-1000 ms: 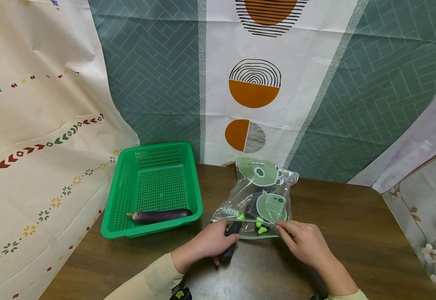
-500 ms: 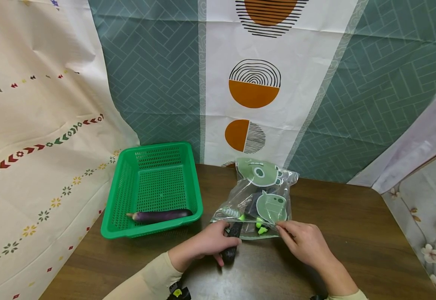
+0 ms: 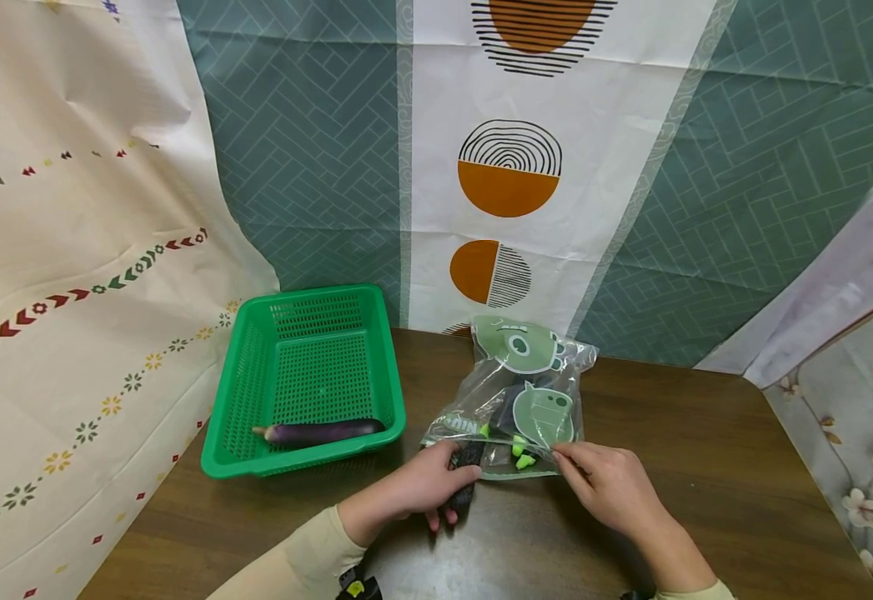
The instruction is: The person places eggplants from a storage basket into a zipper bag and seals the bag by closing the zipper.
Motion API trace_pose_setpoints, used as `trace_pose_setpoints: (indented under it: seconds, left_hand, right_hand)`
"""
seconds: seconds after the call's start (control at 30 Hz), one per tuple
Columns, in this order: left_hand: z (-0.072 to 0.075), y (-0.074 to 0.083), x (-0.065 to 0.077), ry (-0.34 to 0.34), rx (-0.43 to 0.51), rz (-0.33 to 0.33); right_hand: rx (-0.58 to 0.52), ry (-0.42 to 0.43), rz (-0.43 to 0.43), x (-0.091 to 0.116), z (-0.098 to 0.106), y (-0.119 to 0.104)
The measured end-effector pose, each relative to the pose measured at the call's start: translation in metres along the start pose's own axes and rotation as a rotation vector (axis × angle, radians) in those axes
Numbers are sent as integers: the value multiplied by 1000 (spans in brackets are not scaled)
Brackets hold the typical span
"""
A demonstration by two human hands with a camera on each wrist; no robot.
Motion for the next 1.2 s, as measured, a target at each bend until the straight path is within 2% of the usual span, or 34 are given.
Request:
trace_pose_setpoints:
  seconds: [0.17,0.27,0.5,0.77,0.97,1.2]
  left_hand:
    - [1,0,2,16,-27,14]
    - [0,0,3,3,-28,20]
    - [-3,5,2,-62,-33,-22]
    - [-2,6,3,-60,-36,-7]
    - [0,5,0,-50,-121,-9]
    - [4,2,-3,-3,-290,-1]
  right_hand:
    - [-4,-3,-7,0,0,0]
    - [-2,-2,-6,0,0,0]
    - [6,2,-7,1,-1,1]
    - [-1,-7,-16,0,-2,2]
    - [2,-8,-16,1,-2,2]
    - [-7,-6,-12,0,-1,1]
Point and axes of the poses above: each hand's wrist, its own x-axis away from the middle knuckle, its own z-axis out of the back of the hand, y = z × x, the point moved 7 cm from there along -x, towards the middle knuckle, and after that the axes turned 11 degrees about -y, right-handed, at the moved point
